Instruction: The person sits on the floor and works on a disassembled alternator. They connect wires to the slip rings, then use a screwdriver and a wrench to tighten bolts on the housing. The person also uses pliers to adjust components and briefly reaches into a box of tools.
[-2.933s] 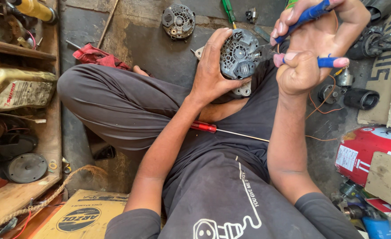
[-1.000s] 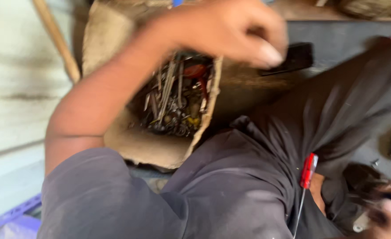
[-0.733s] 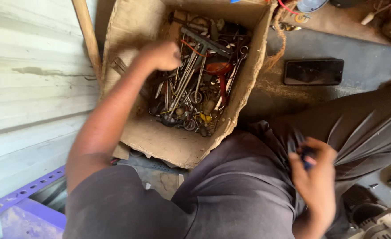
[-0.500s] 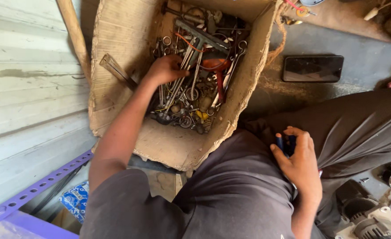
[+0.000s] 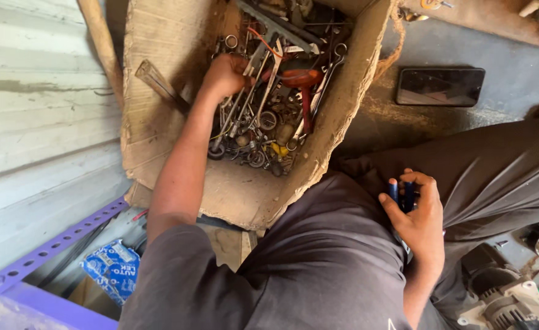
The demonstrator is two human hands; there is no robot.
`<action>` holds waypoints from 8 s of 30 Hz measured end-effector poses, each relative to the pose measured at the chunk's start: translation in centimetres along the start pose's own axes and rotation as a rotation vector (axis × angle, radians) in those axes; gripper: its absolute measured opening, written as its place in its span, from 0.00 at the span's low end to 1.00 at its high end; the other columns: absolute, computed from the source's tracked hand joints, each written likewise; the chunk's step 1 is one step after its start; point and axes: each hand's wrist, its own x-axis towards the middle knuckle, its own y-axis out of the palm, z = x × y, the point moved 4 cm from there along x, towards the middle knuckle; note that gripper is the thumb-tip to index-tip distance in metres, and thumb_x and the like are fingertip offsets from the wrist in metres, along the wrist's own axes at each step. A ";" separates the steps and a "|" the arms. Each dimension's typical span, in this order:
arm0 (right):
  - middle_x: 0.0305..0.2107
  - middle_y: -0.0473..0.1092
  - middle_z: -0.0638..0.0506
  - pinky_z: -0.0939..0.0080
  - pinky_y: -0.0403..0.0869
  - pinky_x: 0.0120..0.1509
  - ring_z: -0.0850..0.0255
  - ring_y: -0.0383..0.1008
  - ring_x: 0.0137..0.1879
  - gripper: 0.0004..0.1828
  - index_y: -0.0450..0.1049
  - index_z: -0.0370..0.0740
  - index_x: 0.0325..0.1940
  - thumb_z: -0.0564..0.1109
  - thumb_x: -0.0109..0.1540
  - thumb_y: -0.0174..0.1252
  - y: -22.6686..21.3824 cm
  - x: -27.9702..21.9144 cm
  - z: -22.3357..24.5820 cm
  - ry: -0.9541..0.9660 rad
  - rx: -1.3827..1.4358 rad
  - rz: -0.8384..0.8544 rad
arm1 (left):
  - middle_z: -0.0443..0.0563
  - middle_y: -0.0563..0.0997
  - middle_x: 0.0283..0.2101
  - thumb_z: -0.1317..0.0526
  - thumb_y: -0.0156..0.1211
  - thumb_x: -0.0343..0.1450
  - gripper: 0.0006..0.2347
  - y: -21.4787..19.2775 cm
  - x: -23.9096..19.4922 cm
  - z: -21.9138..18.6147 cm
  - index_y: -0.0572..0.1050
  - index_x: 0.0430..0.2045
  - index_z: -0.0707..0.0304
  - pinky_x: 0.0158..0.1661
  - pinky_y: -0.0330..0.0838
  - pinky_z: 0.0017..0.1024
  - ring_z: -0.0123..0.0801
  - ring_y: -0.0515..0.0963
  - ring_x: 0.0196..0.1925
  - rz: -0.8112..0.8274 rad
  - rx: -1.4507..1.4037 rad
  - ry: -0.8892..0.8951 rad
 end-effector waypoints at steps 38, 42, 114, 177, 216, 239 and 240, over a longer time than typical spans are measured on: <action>0.55 0.75 0.44 0.63 0.75 0.30 0.61 0.77 0.44 0.26 0.69 0.36 0.53 0.37 0.54 0.73 -0.5 0.2 0.4 0.224 0.127 0.024 | 0.67 0.84 0.37 0.72 0.58 0.66 0.09 -5.0 2.4 -0.6 0.79 0.39 0.70 0.37 0.78 0.41 0.52 0.85 0.37 -0.411 0.468 0.029; 0.57 0.74 0.44 0.59 0.75 0.29 0.60 0.77 0.43 0.26 0.69 0.36 0.52 0.38 0.53 0.72 -0.3 -0.1 0.1 0.307 0.169 0.022 | 0.68 0.83 0.37 0.67 0.66 0.61 0.11 -3.5 3.9 0.8 0.81 0.35 0.68 0.38 0.77 0.46 0.56 0.83 0.40 -0.504 0.718 0.046; 0.28 0.61 0.55 0.65 0.58 0.37 0.69 0.59 0.34 0.10 0.79 0.32 0.51 0.43 0.70 0.64 -5.7 -31.4 -1.5 0.876 0.026 -1.605 | 0.56 0.64 0.71 0.51 0.82 0.49 0.46 55.8 -37.9 -36.4 0.65 0.65 0.54 0.68 0.56 0.51 0.59 0.63 0.70 1.754 0.535 1.949; 0.30 0.75 0.47 0.56 0.71 0.37 0.52 0.76 0.34 0.10 0.80 0.38 0.37 0.47 0.66 0.68 -11.4 -34.8 -6.3 0.850 -0.502 -0.946 | 0.57 0.66 0.67 0.58 0.80 0.56 0.24 52.4 -37.9 -32.1 0.76 0.44 0.52 0.60 0.65 0.55 0.62 0.67 0.63 1.178 0.173 1.950; 0.22 0.72 0.43 0.56 0.70 0.34 0.56 0.73 0.27 0.15 0.76 0.40 0.43 0.53 0.68 0.53 -10.8 -34.2 -7.9 1.065 0.194 -0.799 | 0.60 0.65 0.64 0.50 0.79 0.55 0.28 51.0 -39.3 -32.6 0.72 0.46 0.55 0.60 0.59 0.59 0.65 0.64 0.63 1.067 0.255 2.016; 0.12 0.67 0.42 0.46 0.70 0.24 0.44 0.71 0.20 0.29 0.71 0.40 0.24 0.63 0.71 0.51 -12.9 -32.7 -7.5 0.924 -0.736 -0.581 | 0.63 0.68 0.62 0.56 0.77 0.51 0.29 52.1 -39.8 -32.6 0.79 0.49 0.40 0.52 0.63 0.51 0.60 0.69 0.52 1.037 0.336 2.122; 0.12 0.66 0.43 0.46 0.69 0.23 0.44 0.71 0.20 0.29 0.71 0.40 0.24 0.63 0.70 0.51 -12.9 -32.9 -7.6 0.929 -0.737 -0.572 | 0.63 0.68 0.62 0.56 0.77 0.51 0.28 52.1 -39.8 -32.6 0.79 0.49 0.40 0.53 0.62 0.51 0.60 0.69 0.53 1.030 0.330 2.131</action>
